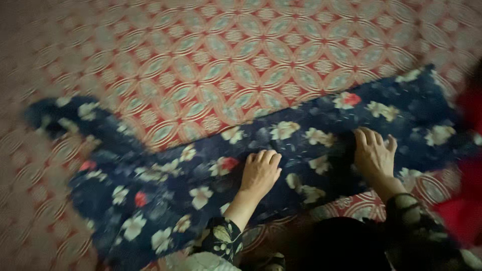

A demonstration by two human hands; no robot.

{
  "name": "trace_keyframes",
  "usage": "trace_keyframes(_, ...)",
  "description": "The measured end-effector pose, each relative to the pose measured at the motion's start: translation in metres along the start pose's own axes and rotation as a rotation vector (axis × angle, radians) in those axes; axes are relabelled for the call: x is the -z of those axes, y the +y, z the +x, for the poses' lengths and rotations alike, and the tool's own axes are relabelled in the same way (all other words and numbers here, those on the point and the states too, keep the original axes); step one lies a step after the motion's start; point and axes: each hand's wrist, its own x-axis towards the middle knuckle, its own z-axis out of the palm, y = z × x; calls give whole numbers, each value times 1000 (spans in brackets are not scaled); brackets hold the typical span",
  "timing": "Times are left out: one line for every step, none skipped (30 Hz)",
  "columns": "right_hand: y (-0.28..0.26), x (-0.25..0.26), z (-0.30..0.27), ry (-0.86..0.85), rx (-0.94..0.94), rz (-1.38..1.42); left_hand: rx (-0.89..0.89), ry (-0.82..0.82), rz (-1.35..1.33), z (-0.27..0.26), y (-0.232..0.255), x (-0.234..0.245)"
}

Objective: The person folds two pieces of floral-patterned clothing by hand on the floor, smoothing the fabric and aligning the edges before folding them into squares.

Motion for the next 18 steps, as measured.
trace_keyframes(15,-8,1,-1,-33,-17,-37,-13,-24,12,7,-5)
trace_keyframes(28,-14,2,-4,-65,-34,-71,-28,-49,21,14,-8)
trace_keyframes(41,-19,1,-14,-86,-40,-89,-40,-59,29,21,-11)
trace_keyframes(54,-22,1,4,-108,-33,-137,-15,-63,37,29,-15)
trace_keyframes(66,-24,2,22,-131,-27,-184,11,-68,46,35,-19)
trace_keyframes(78,-28,4,11,-148,-32,-198,-1,-79,53,40,-24)
trace_keyframes(89,-31,7,64,-178,-36,-214,-6,-78,60,43,-30)
trace_keyframes(99,-35,7,115,-205,-38,-226,-12,-77,65,46,-35)
trace_keyframes(110,-38,8,101,-219,-41,-235,-27,-87,70,46,-41)
trace_keyframes(122,-42,9,122,-213,-87,-247,-41,-53,77,44,-47)
trace_keyframes(132,-45,7,125,-215,-111,-260,-54,-18,81,43,-53)
trace_keyframes(140,-49,7,133,-214,-130,-263,-66,-22,84,40,-56)
trace_keyframes(147,-52,5,173,-229,-63,-302,-75,-40,85,37,-58)
trace_keyframes(155,-56,7,220,-244,4,-344,-78,-57,89,34,-60)
trace_keyframes(163,-58,11,217,-252,4,-349,-83,-57,92,32,-59)
trace_keyframes(172,-60,12,216,-223,-32,-324,-100,-113,92,31,-59)
trace_keyframes(177,-60,8,212,-211,-50,-298,-118,-168,92,32,-58)
trace_keyframes(182,-60,10,215,-197,-66,-301,-120,-167,93,32,-55)
